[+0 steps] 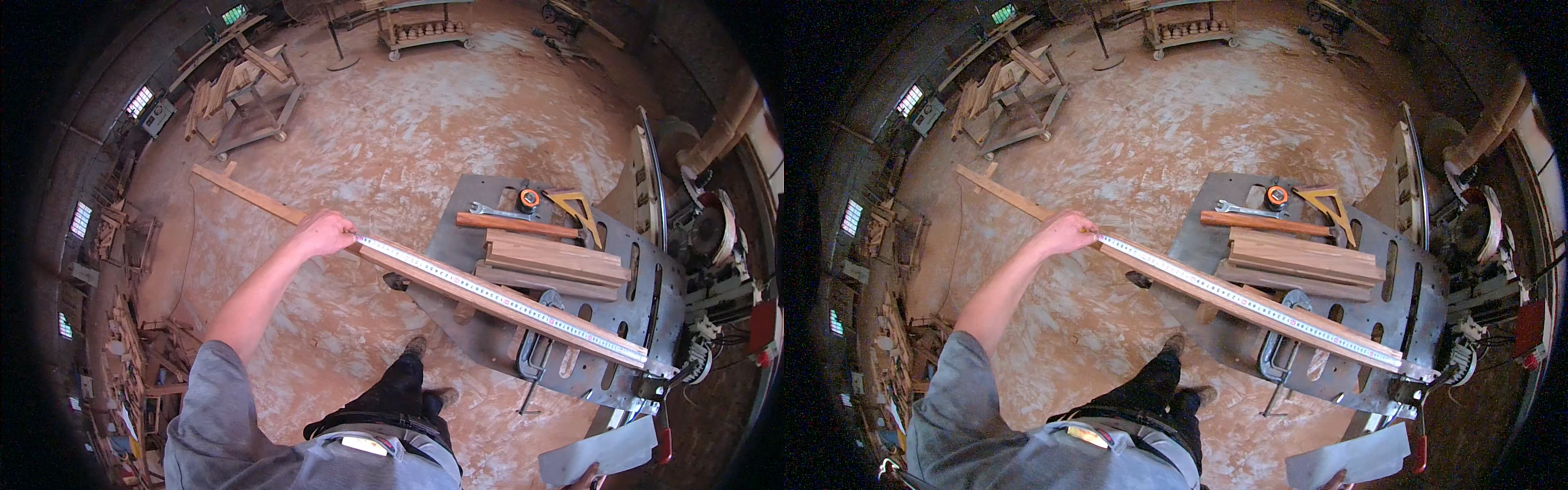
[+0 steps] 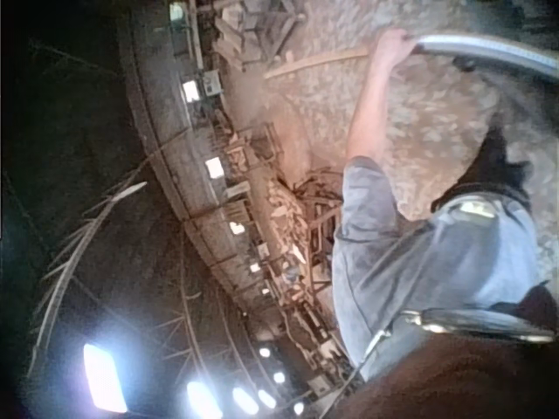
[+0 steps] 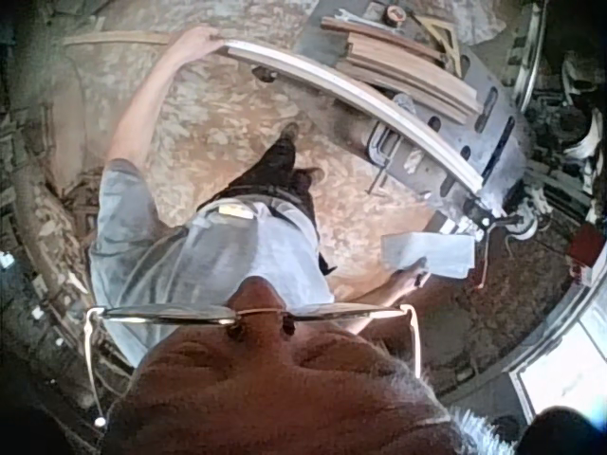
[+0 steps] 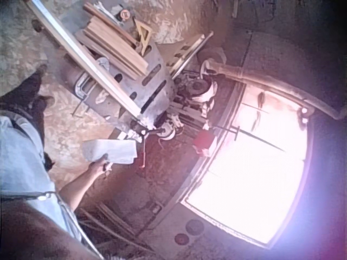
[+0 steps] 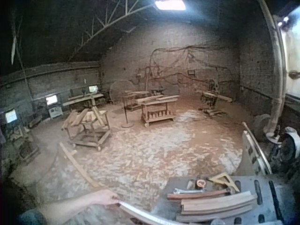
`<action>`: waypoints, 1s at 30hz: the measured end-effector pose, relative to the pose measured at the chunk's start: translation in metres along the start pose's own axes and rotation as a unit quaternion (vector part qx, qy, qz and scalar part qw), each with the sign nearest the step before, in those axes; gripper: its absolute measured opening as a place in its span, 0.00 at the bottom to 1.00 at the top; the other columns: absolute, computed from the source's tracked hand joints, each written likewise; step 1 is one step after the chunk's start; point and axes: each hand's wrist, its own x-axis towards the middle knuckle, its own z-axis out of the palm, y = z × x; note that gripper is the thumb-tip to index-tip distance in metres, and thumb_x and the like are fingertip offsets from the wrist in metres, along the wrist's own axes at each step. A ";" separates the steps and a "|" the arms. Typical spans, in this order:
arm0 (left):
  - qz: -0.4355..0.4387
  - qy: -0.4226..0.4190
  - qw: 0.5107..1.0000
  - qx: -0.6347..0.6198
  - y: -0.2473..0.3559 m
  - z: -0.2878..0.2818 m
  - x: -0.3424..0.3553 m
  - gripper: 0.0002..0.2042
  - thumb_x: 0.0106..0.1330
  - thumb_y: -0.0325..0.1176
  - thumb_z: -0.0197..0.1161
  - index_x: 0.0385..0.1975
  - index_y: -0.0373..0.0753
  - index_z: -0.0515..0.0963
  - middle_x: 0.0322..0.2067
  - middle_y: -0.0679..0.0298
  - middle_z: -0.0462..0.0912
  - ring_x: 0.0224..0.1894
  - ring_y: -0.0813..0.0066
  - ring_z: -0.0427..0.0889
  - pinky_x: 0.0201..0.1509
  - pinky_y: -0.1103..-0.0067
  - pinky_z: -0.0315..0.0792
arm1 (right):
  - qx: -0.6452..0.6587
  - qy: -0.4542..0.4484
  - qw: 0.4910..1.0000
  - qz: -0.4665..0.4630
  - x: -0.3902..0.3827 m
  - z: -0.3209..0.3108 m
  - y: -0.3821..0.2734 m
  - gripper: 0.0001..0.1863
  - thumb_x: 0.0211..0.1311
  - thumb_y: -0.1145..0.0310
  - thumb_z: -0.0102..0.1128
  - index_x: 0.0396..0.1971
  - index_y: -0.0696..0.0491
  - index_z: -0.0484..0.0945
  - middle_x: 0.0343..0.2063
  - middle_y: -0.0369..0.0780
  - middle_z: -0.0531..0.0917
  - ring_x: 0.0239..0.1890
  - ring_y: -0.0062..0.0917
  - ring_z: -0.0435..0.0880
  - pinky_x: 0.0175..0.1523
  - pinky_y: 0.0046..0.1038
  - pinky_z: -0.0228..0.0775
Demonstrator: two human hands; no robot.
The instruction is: The person writes on a sheet of paper, measures a long wooden plank with a tape measure, and marks the wood with a pen and a square. The person then uses a wrench and pliers to adjust components on a woodworking machine.
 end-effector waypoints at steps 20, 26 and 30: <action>0.069 0.077 0.995 0.010 -0.006 0.017 0.000 0.13 0.61 0.43 0.64 0.42 0.46 0.86 0.38 0.55 0.86 0.46 0.54 0.83 0.52 0.62 0.76 | 0.165 -0.069 0.984 -0.022 -0.004 0.008 0.044 0.22 0.67 0.65 0.62 0.57 0.59 0.73 0.46 0.45 0.80 0.45 0.33 0.79 0.51 0.38 0.75; -0.015 -0.105 0.987 -0.122 0.067 -0.008 -0.055 0.10 0.62 0.38 0.65 0.36 0.38 0.85 0.21 0.62 0.82 0.27 0.72 0.81 0.34 0.73 0.75 | 0.185 -0.098 0.978 0.019 -0.001 0.007 0.032 0.17 0.69 0.73 0.58 0.55 0.59 0.74 0.46 0.41 0.82 0.45 0.27 0.80 0.51 0.31 0.72; -0.008 -0.223 0.960 -0.170 0.093 0.032 -0.066 0.11 0.64 0.38 0.65 0.37 0.37 0.85 0.24 0.68 0.82 0.28 0.82 0.77 0.33 0.78 0.74 | 0.244 -0.104 0.964 0.010 -0.005 0.006 0.056 0.14 0.70 0.73 0.57 0.52 0.60 0.76 0.44 0.39 0.83 0.44 0.25 0.80 0.52 0.29 0.71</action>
